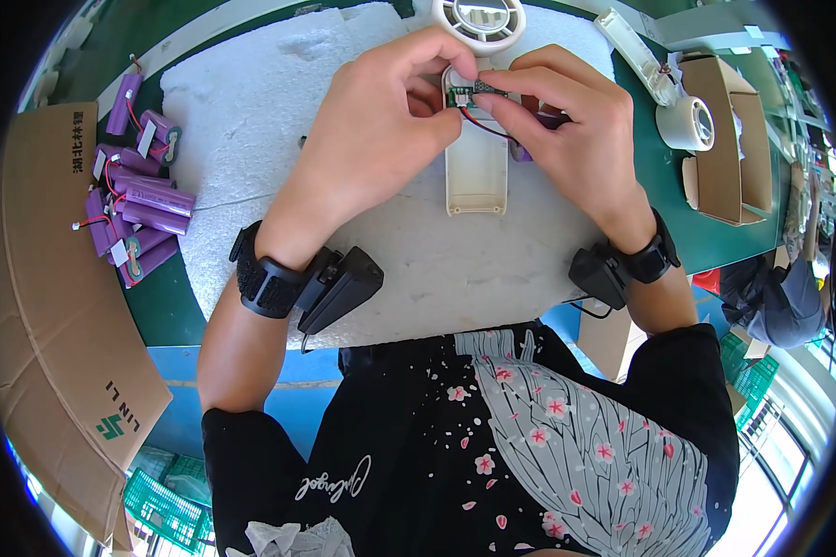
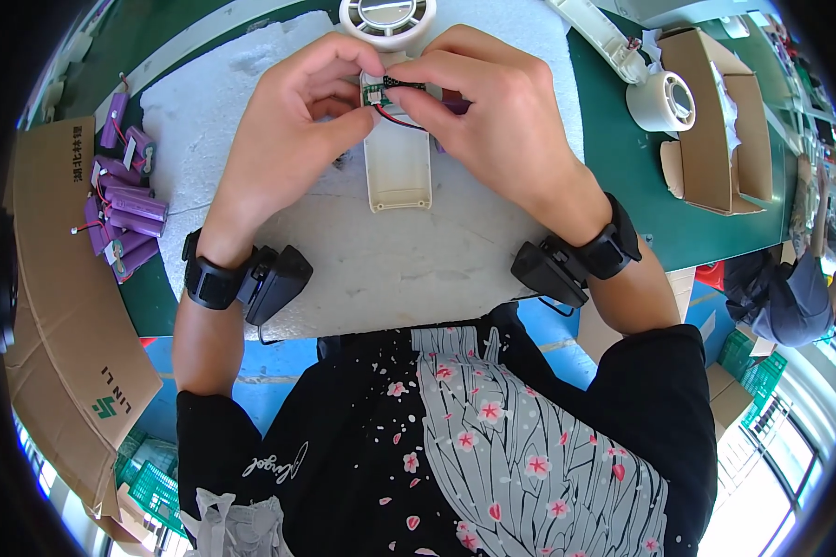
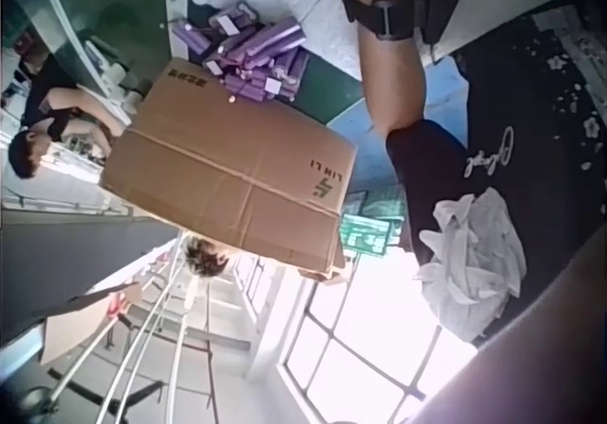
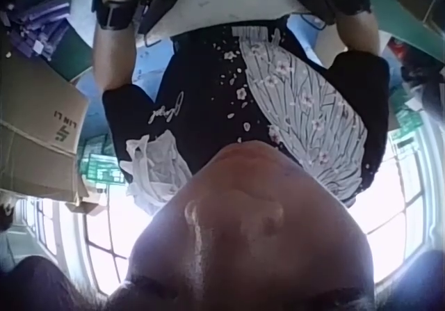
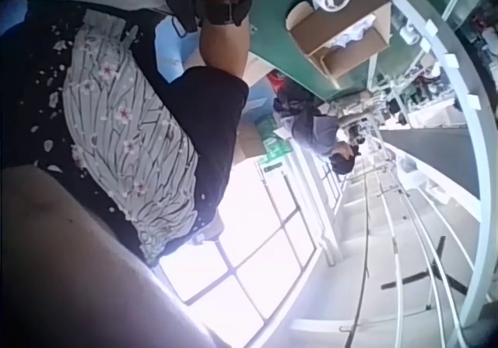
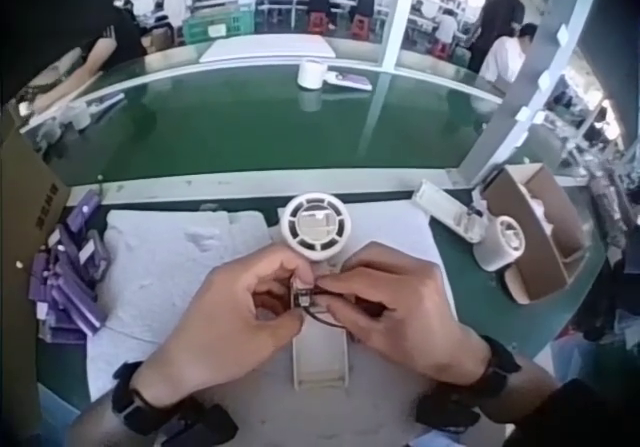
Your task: The person picks up a battery pack and a fan housing, connects the battery pack to the circuit board, and presses the battery into the housing. After setting it aside, they repeat the process with a second battery pack and fan housing.
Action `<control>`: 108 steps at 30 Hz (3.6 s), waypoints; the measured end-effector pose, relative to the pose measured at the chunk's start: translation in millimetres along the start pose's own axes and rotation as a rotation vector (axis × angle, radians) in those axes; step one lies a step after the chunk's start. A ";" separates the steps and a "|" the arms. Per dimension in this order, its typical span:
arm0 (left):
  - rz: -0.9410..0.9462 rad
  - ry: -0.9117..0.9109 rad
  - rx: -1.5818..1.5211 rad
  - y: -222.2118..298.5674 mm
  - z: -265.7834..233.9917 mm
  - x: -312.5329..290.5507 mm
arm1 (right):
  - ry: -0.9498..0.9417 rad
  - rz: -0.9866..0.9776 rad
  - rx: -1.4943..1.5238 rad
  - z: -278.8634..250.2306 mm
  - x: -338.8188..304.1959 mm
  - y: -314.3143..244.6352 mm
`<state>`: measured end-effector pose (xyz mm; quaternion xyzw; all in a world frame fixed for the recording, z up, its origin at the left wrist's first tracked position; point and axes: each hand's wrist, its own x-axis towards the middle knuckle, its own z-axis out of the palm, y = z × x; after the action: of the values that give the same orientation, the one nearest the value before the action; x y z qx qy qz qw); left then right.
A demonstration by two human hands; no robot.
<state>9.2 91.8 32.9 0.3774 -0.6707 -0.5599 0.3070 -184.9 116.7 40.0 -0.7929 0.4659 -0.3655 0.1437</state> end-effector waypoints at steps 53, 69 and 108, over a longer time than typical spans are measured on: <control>0.130 0.188 0.138 -11.7 -2.5 6.2 | -0.735 0.471 0.728 -38.7 11.7 16.5; 0.182 0.134 0.244 -5.9 -8.9 5.7 | -0.782 0.536 1.190 -53.2 16.1 16.6; 0.332 -0.002 0.558 3.2 -22.4 6.6 | -0.277 0.030 -0.034 -16.2 -14.3 -32.6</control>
<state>23.9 74.8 40.1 0.3316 -0.8511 -0.2972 0.2782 -180.1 147.7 63.3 -0.8310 0.4594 -0.2426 0.1986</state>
